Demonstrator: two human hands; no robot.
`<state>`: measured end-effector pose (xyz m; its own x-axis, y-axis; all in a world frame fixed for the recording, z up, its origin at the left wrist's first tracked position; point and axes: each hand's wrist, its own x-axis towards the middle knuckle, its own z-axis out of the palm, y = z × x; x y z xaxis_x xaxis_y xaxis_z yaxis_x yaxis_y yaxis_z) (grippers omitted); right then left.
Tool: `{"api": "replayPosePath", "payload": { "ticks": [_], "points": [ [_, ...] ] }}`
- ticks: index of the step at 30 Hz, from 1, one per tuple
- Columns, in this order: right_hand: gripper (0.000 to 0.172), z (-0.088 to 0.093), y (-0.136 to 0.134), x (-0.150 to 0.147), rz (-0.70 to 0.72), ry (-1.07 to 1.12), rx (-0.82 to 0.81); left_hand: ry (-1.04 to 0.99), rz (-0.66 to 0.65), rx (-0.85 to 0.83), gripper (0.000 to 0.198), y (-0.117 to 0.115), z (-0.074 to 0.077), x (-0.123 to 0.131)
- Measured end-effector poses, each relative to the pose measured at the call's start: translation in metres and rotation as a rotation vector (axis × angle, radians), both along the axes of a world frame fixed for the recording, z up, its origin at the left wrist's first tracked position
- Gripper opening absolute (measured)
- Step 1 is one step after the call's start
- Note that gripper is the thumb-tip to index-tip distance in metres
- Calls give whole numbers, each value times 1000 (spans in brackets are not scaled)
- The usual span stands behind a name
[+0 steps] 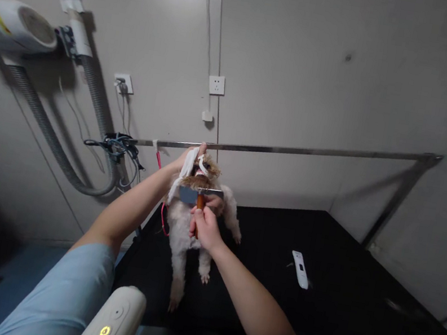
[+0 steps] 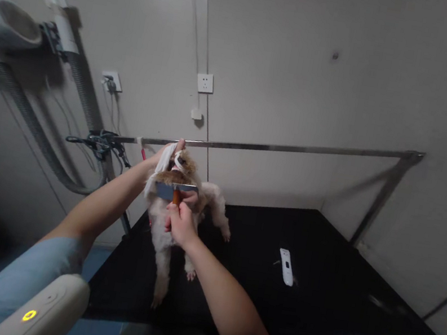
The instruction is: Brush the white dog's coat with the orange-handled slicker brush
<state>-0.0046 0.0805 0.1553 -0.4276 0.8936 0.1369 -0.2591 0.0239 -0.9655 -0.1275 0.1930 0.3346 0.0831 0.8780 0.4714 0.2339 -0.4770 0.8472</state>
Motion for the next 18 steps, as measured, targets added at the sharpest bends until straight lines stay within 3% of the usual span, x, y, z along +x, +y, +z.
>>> {"api": "replayPosePath", "payload": {
  "ticks": [2,4,6,8,10,12,14,16,18],
  "points": [
    [35,0,3,-2,22,-91,-119,75,88,12,69,3,1,-1],
    [38,-2,2,-2,137,-157,-206,153,149,9,68,4,4,0],
    [38,4,3,1,197,-104,-150,184,159,-27,66,5,10,3],
    [34,17,9,3,122,-5,-26,167,152,-84,64,8,16,8],
    [35,26,15,3,-4,3,-19,131,131,-144,64,11,18,13],
    [39,24,13,2,-41,-65,-163,111,113,-185,65,12,14,15],
    [42,16,5,2,36,-103,-278,124,92,-206,67,6,3,15],
    [40,7,-7,4,101,-59,-215,155,43,-214,68,-7,-10,13],
    [33,-4,-19,5,73,-23,-81,177,-20,-201,70,-26,-22,12]
  ]
}}
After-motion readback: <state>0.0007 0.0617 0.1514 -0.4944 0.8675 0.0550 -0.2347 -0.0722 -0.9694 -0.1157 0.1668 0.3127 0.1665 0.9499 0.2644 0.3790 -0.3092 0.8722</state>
